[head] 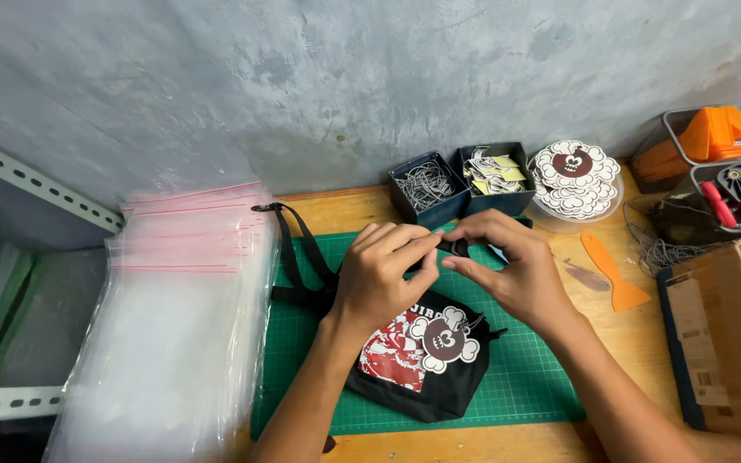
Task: The person attaches a metal chain and a cartoon character keychain to a black bag. They then use red pliers to cut a black strap and attach it to the bag. Finally, the person places the completed bag into a clear plastic bag.
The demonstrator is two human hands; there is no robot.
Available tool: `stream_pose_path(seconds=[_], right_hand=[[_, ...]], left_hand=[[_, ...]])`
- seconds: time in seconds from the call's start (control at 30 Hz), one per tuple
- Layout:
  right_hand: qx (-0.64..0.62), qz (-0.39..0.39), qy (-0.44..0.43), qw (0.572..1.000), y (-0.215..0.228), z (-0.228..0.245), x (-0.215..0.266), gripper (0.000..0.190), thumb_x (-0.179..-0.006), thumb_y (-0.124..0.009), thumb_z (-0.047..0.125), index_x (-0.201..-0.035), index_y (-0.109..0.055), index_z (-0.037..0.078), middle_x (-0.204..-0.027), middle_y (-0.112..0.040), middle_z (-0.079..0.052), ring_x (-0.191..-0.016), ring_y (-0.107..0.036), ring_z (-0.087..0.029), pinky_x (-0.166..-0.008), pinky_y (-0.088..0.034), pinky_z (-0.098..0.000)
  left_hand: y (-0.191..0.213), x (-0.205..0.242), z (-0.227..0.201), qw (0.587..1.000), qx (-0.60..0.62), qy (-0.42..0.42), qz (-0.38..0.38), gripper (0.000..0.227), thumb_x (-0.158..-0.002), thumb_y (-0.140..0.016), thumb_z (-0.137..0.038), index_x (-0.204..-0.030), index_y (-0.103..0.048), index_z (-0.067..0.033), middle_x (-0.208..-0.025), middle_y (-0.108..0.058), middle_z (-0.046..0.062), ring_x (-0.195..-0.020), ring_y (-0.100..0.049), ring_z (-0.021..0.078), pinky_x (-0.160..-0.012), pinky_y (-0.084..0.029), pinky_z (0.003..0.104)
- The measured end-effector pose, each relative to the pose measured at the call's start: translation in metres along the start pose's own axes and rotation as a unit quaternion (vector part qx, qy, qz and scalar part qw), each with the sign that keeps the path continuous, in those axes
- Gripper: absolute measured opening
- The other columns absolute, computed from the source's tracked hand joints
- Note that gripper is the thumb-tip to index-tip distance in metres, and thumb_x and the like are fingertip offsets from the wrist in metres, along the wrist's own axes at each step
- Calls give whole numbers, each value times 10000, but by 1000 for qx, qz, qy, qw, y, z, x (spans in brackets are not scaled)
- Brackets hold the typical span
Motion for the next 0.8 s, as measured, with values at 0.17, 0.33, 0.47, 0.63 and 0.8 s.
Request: stream_pose_path(seconds=[0.17, 0.33, 0.47, 0.63, 0.8], right_hand=[[8, -22, 19, 1000, 2, 12, 2, 389, -871, -967, 47, -1239, -842, 59, -1064, -817, -97, -943, -763, -225, -913, -653, -416], [21, -24, 32, 999, 4, 13, -2, 383, -873, -964, 44, -1239, -849, 32, -1013, -801, -112, -903, -752, -242, -895, -642, -454], [9, 1, 13, 1000, 6, 14, -2, 347, -891, -948, 47, -1224, -857, 21, -992, -803, -127, -886, -759, -250, -894, -642, -451], [-13, 30, -6, 999, 6, 15, -3, 327, -920, -913, 27, -1234, -837, -24, -1051, -821, -186, -928, -789, -292, -928, -653, -468], [-35, 64, -14, 997, 6, 14, -5, 314, -940, -882, 20, -1245, -832, -37, -1096, -835, -208, -974, -799, -299, -953, -665, -480]], left_hand=[[16, -10, -9, 985, 145, 94, 10, 170, -1012, -817, -131, -1175, -863, -123, -1055, -835, 33, -836, -794, 259, -800, -611, 388], [14, -3, -5, 987, 129, 100, 6, 197, -1008, -846, -194, -1195, -848, -132, -1098, -820, 11, -872, -783, 220, -842, -591, 372], [16, 2, -6, 985, 126, 115, 2, 196, -1032, -838, -246, -1203, -834, -149, -1095, -809, -6, -891, -778, 215, -857, -562, 364], [19, 7, -3, 985, 124, 117, -7, 177, -1042, -828, -245, -1191, -821, -149, -1087, -797, -6, -900, -764, 214, -887, -555, 372], [20, 9, -1, 985, 124, 123, -7, 172, -1041, -826, -247, -1187, -816, -158, -1070, -795, -13, -901, -767, 212, -874, -548, 372]])
Point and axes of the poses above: each hand's wrist, its own x-axis away from the middle knuckle, its own y-axis out of the back of the hand, z = x × y, the point moved 2 cm from there along -x, towards the middle knuckle
